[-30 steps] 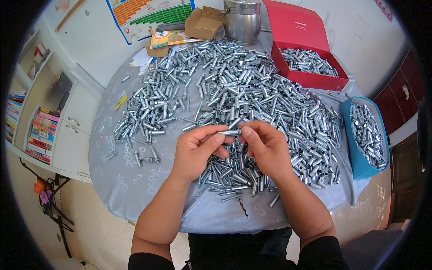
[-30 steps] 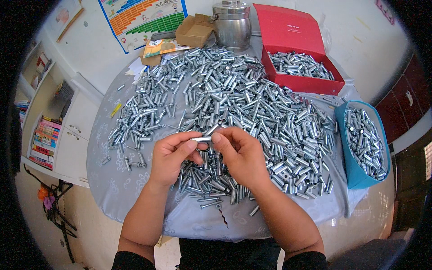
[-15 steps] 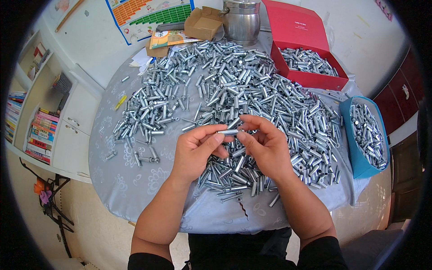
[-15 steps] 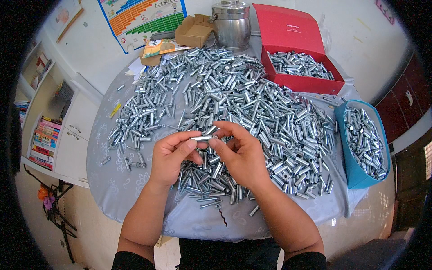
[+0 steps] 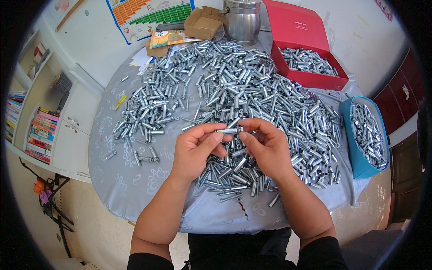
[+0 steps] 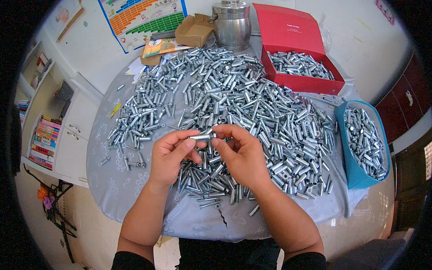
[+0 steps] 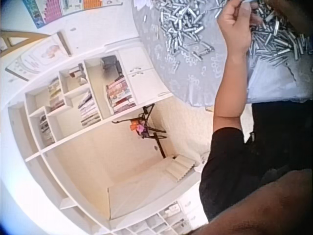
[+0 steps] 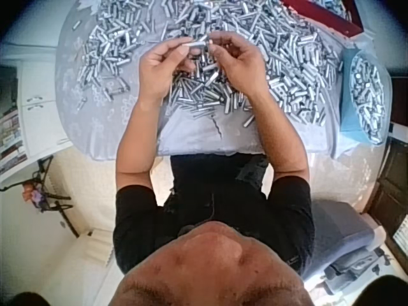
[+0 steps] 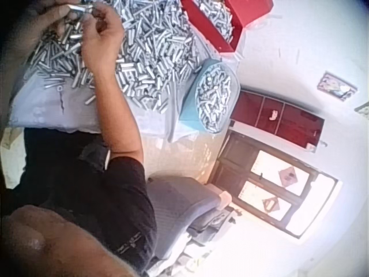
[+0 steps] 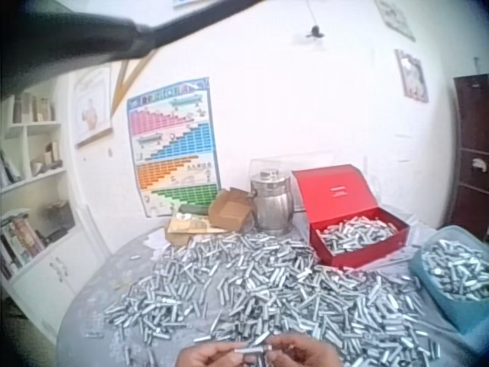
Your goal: The person repeatedly picks up small cylindrical metal components from a large pile on a table and joins them together by hand. The person handles the parts one at a time, fitting them into each other, and places the assembled units back onto the table. The task involves continuous manual manipulation of the metal pieces without the use of tools.
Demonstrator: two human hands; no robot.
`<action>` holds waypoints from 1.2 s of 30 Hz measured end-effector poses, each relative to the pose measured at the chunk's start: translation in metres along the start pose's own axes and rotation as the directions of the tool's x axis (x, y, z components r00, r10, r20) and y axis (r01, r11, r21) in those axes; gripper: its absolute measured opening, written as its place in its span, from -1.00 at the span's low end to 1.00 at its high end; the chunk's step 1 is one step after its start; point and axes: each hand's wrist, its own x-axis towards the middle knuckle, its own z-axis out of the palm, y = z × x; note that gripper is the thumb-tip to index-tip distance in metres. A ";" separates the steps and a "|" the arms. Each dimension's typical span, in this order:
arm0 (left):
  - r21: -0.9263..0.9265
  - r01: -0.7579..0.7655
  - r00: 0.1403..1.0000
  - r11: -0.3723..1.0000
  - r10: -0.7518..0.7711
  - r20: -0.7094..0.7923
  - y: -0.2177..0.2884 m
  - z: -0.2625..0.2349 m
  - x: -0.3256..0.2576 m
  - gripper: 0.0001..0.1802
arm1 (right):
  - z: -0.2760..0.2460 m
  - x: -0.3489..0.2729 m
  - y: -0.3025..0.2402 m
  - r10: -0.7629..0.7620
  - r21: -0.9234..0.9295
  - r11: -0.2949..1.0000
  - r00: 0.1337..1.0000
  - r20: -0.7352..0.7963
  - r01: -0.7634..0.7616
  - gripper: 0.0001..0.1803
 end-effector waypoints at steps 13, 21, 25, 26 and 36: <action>0.072 -0.037 0.998 0.997 0.041 -0.053 0.000 0.002 -0.001 -0.78 | -0.002 0.001 0.000 0.072 0.045 0.996 0.997 0.010 -0.073 -0.83; 0.069 0.028 0.993 0.997 -0.020 -0.112 0.002 -0.002 0.001 -0.76 | -0.002 0.002 0.008 -0.163 -0.039 0.986 0.985 -0.064 0.161 -0.71; 0.055 0.008 0.998 0.998 -0.005 -0.068 0.002 -0.001 0.000 -0.77 | -0.001 -0.001 0.001 -0.158 -0.095 0.983 0.987 0.030 0.160 -0.64; 0.057 0.000 0.999 0.998 0.003 -0.050 0.003 0.000 0.000 -0.77 | -0.001 -0.001 0.002 -0.175 -0.120 0.976 0.983 0.048 0.179 -0.65; 0.014 0.010 0.997 1.000 -0.009 -0.083 0.002 -0.003 0.002 -0.82 | -0.001 0.000 0.003 -0.197 -0.174 0.968 0.975 -0.098 0.178 -0.78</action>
